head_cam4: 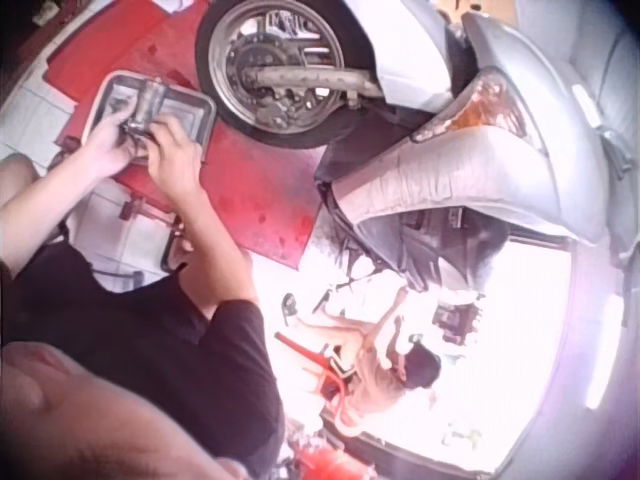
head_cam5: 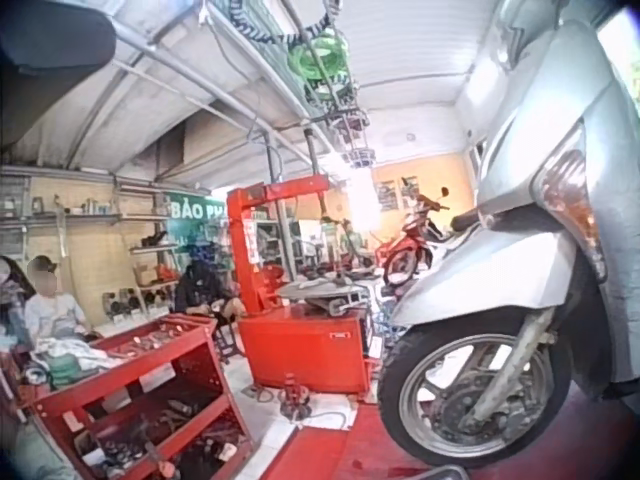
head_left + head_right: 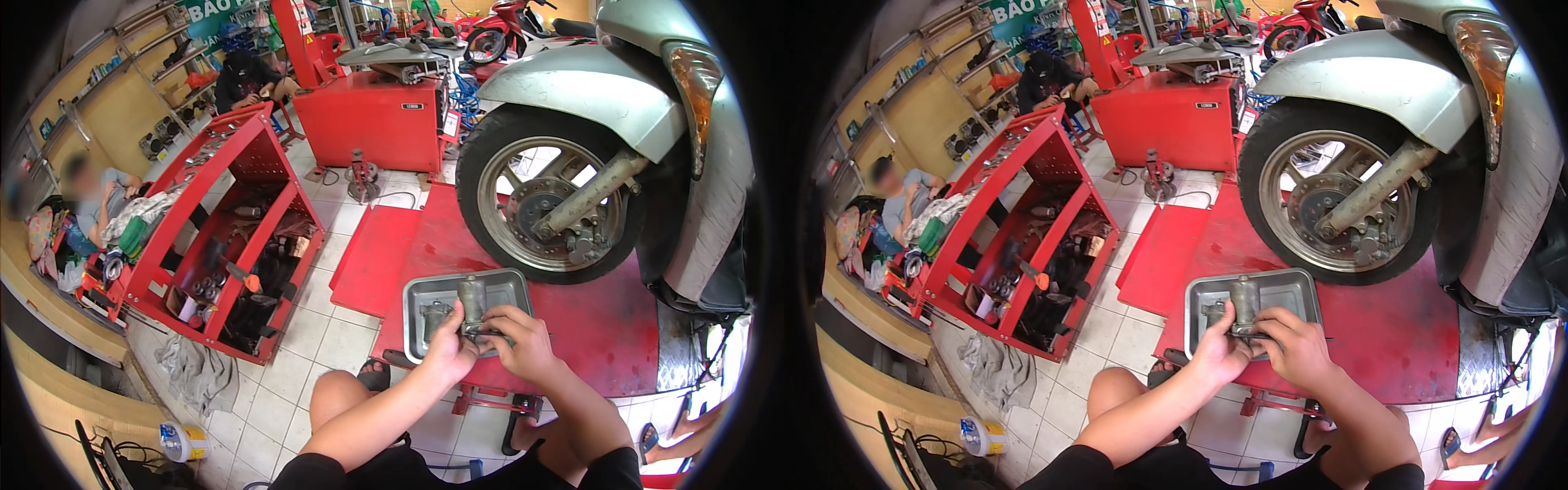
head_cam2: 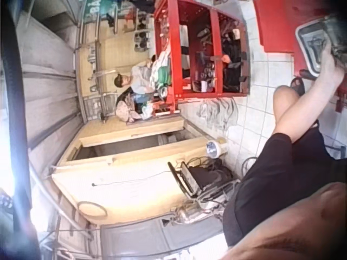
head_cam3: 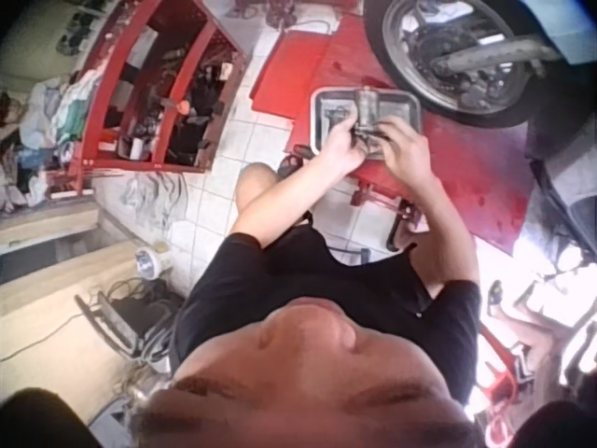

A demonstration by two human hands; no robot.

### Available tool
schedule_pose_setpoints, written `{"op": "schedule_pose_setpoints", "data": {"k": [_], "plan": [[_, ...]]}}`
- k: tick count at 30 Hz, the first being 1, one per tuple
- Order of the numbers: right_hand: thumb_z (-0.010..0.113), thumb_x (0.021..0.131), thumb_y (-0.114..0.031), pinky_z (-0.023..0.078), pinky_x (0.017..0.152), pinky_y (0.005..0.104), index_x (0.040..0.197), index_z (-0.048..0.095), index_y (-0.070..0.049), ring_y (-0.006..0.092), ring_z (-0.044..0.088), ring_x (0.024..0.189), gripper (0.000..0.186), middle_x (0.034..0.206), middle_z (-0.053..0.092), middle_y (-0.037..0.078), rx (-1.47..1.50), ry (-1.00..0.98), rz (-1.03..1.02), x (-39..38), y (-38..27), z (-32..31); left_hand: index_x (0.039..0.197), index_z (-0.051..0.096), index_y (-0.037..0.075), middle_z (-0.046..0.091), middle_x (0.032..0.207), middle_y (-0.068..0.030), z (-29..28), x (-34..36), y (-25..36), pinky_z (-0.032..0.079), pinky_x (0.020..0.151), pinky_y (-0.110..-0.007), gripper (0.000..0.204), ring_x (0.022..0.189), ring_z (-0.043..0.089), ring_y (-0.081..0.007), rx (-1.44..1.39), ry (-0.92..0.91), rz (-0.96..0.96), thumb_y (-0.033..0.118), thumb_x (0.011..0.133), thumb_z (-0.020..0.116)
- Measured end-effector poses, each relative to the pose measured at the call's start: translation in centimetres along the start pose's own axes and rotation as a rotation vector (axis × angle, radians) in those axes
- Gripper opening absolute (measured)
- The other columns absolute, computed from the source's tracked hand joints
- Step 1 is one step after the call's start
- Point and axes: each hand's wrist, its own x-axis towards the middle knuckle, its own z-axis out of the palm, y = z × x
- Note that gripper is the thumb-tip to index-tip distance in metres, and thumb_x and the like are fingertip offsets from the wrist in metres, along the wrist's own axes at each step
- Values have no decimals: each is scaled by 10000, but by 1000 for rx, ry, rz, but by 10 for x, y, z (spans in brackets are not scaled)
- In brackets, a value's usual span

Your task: The person disassembles a cylindrical mechanical component, likely a starter motor, using a screwdriver to remove a retaining clip and separate the housing. They then use the screwdriver to scrape and clean the internal surfaces of the component parts over a metal tray.

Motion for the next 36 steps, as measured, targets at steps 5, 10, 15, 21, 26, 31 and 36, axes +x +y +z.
{"op": "schedule_pose_setpoints", "data": {"k": [5,10,15,21,26,31,36], "plan": [[763,744,-41,576,684,364,953,709,-44,275,712,850,216,1061,688,57,36,14,23,0,1,3,1258,561,129,632,1186,-98,3,-7,1,468,980,-558,384,1100,600,-272,-5,16,7,438,1039,498],[772,742,-40,580,704,366,940,715,-47,281,713,871,207,1046,692,68,108,36,17,1,-3,1,1251,568,135,651,1166,-104,-6,-6,2,480,954,-537,386,1104,612,-281,-5,-25,-47,447,1030,511],[811,765,-90,576,747,364,955,705,-33,304,707,895,225,1006,693,109,89,30,52,-7,7,-6,1251,570,123,658,1159,-108,2,0,-5,494,941,-540,414,1096,621,-288,6,-64,-53,461,1018,521],[785,791,-140,562,665,367,966,698,-55,292,693,840,213,1035,681,67,62,-9,-4,-2,15,7,1238,553,61,620,1168,-129,18,-13,8,506,916,-495,449,1055,591,-293,-15,5,-8,458,1041,480],[780,779,-106,560,670,370,950,691,-44,288,688,836,202,1042,677,52,111,-3,18,-4,12,2,1248,547,59,616,1178,-125,6,-10,7,493,955,-485,422,1079,596,-292,-45,-32,-67,426,1053,470],[772,800,-123,547,693,402,976,678,-40,304,676,869,216,1047,666,51,138,-34,-4,-5,17,1,1217,585,81,639,1138,-99,21,-16,5,490,952,-457,407,1047,600,-238,-2,15,-28,436,1033,509],[728,840,-77,523,700,337,1025,676,-4,239,660,837,205,989,631,105,291,51,100,4,7,-12,1247,554,78,626,1156,-112,12,-11,10,502,931,-473,407,1062,587,-265,-49,37,-43,424,1036,508]]}}
